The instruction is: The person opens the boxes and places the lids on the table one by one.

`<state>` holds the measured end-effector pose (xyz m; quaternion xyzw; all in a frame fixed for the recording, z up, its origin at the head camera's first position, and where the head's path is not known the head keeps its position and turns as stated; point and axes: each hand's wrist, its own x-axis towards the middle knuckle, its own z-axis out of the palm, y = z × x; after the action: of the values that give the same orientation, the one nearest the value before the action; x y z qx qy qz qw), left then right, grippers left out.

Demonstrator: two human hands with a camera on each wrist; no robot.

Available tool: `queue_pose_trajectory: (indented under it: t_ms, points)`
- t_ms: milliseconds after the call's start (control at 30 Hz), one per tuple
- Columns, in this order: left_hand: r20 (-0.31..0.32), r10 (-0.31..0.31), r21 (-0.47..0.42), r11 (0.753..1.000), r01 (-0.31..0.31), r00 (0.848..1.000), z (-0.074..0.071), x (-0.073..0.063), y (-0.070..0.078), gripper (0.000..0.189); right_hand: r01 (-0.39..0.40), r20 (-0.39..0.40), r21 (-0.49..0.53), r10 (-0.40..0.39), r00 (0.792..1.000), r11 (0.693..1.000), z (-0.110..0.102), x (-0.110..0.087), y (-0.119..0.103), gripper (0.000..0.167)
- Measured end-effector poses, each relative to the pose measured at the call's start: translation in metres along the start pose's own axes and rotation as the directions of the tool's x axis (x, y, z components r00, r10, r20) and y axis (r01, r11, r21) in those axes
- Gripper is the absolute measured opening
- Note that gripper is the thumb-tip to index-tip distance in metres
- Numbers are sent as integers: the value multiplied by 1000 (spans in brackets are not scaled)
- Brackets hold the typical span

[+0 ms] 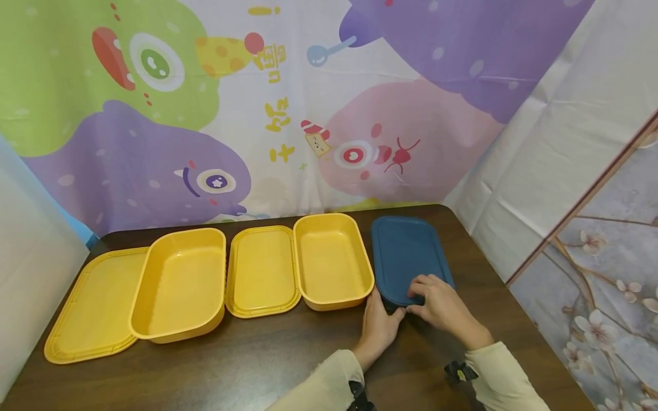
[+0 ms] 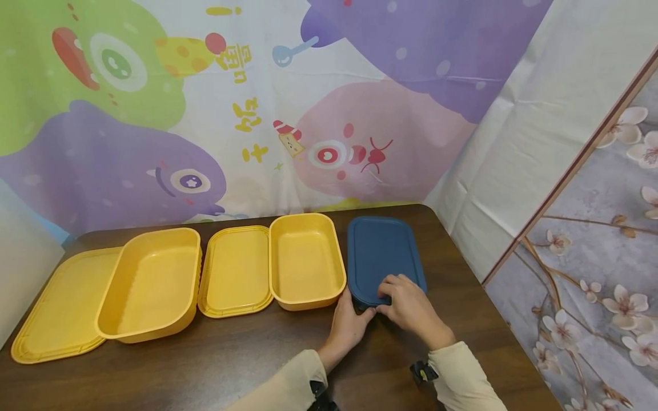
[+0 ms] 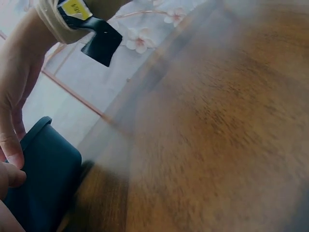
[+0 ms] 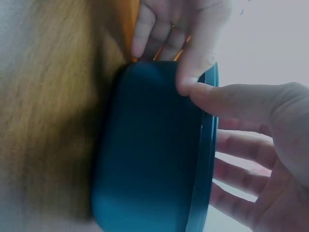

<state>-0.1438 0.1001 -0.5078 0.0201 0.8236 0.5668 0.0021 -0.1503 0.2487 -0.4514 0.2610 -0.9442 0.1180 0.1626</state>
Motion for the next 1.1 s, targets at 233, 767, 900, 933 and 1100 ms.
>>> queue_pose_trajectory:
  t_ms: [233,767,900,933,1100]
  points:
    - [7,-14,1,1000,14,1000,-1,-1,0,81,-40,41,3,40,998,999,0,-1,-3,24]
    - [18,-28,22,999,28,999,-1,0,0,74,140,29,3,-140,990,990,-2,4,2,27]
    - [13,-27,17,999,27,1000,1,0,-1,72,151,43,5,-151,988,989,-2,6,4,26]
    - [10,-26,18,1000,26,1000,1,0,-1,72,147,43,6,-147,988,989,-2,6,4,26]
    - [-2,-26,18,999,26,1000,2,0,-1,71,101,15,-9,-101,995,995,4,3,0,27]
